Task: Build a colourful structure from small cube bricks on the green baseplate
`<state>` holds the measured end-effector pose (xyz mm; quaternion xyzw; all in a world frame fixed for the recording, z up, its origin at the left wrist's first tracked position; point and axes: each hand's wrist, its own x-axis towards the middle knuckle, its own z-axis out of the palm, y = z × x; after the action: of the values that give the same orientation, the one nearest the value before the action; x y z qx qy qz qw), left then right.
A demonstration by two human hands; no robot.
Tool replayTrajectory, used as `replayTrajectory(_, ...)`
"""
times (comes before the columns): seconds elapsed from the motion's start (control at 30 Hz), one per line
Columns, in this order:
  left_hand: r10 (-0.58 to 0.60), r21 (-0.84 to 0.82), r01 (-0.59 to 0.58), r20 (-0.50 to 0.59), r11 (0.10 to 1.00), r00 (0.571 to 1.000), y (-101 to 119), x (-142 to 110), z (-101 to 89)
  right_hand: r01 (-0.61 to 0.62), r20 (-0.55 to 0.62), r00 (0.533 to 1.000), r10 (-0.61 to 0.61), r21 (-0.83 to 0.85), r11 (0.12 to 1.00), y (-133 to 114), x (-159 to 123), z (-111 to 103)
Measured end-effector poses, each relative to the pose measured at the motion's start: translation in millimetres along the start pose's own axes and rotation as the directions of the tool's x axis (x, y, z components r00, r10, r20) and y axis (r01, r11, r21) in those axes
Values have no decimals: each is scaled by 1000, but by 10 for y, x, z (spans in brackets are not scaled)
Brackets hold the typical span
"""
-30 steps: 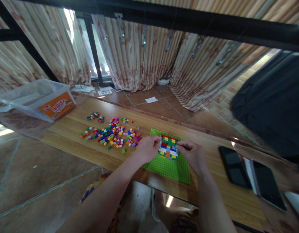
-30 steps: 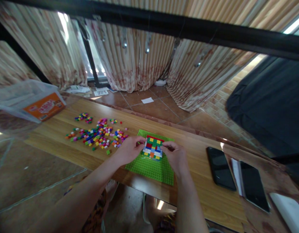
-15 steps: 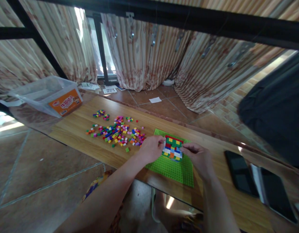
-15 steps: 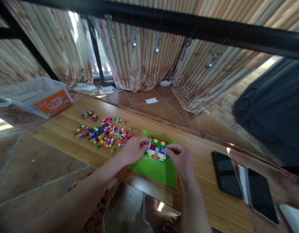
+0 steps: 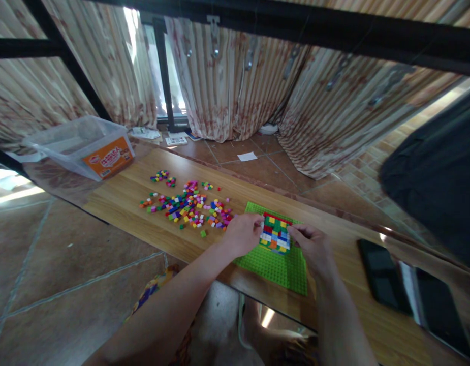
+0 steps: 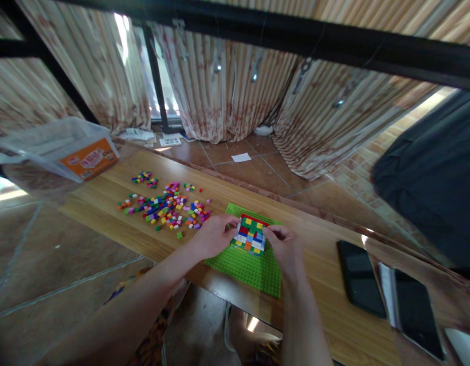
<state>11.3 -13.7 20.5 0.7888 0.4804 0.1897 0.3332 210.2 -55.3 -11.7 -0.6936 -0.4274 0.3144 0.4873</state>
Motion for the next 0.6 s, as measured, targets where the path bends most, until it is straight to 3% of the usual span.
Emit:
replayTrajectory(0.43, 96, 85, -92, -36, 992, 995, -11, -36, 78, -130, 34, 992, 126, 227, 965, 55, 22, 63)
replayTrajectory(0.6, 81, 53, -79, -40, 995, 996, -39, -28, 96, -139, 28, 990, 137, 251, 958, 42, 6, 95)
